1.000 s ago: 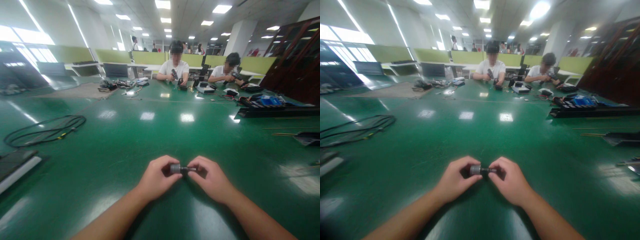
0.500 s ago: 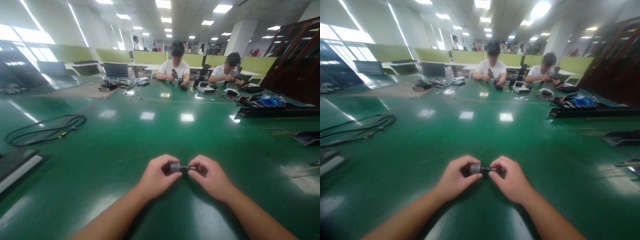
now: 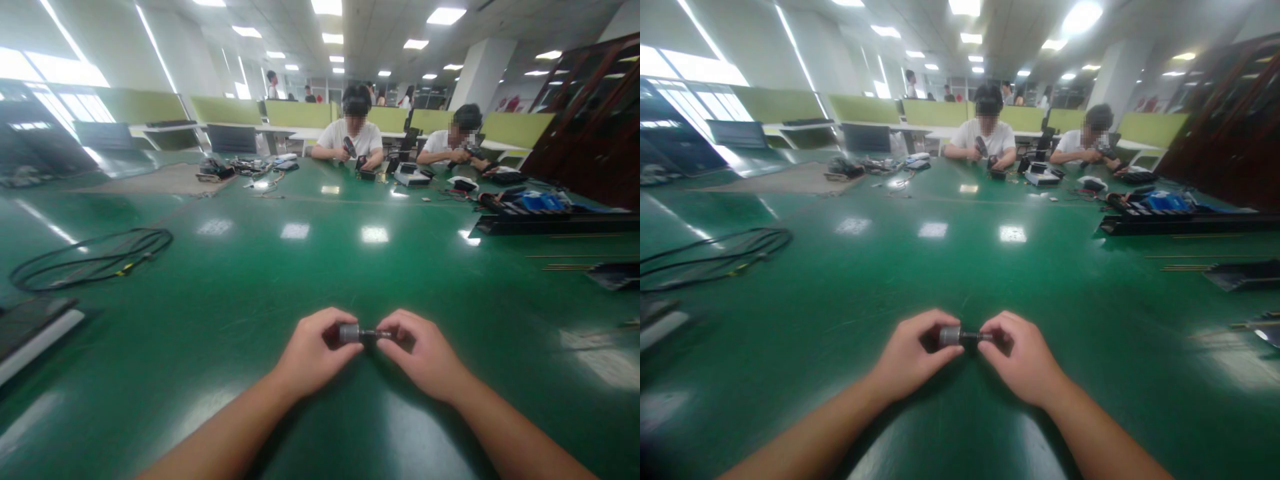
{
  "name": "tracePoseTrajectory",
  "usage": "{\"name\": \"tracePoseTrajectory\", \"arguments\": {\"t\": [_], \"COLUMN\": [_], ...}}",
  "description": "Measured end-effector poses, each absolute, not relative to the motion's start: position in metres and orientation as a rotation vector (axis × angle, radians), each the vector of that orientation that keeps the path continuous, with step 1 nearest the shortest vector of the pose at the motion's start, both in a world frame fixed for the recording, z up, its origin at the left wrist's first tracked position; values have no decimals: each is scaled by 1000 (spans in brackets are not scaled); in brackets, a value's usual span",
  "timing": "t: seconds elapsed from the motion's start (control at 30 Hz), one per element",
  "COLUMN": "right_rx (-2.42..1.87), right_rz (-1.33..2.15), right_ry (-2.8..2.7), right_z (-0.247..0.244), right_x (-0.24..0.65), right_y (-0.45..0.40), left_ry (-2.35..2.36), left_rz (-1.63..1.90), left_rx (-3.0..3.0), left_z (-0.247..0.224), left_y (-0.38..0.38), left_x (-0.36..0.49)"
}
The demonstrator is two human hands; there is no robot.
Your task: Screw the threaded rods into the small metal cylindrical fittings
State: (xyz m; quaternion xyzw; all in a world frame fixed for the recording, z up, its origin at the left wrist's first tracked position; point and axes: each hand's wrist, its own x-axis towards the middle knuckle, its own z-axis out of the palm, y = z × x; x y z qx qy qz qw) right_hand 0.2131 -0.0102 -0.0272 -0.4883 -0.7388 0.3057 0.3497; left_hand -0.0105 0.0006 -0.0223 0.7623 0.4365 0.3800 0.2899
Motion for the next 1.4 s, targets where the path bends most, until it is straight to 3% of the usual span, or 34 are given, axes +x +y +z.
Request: {"name": "tracePoseTrajectory", "arguments": {"t": [1.4], "right_rx": [-1254], "right_rz": [775], "right_ry": [-1913], "right_z": [-28], "right_x": [223], "right_y": [-3], "left_ry": [1220], "left_rz": [1016], "left_rx": [1987], "left_z": [-22], "left_y": [1], "left_x": [-10]}}
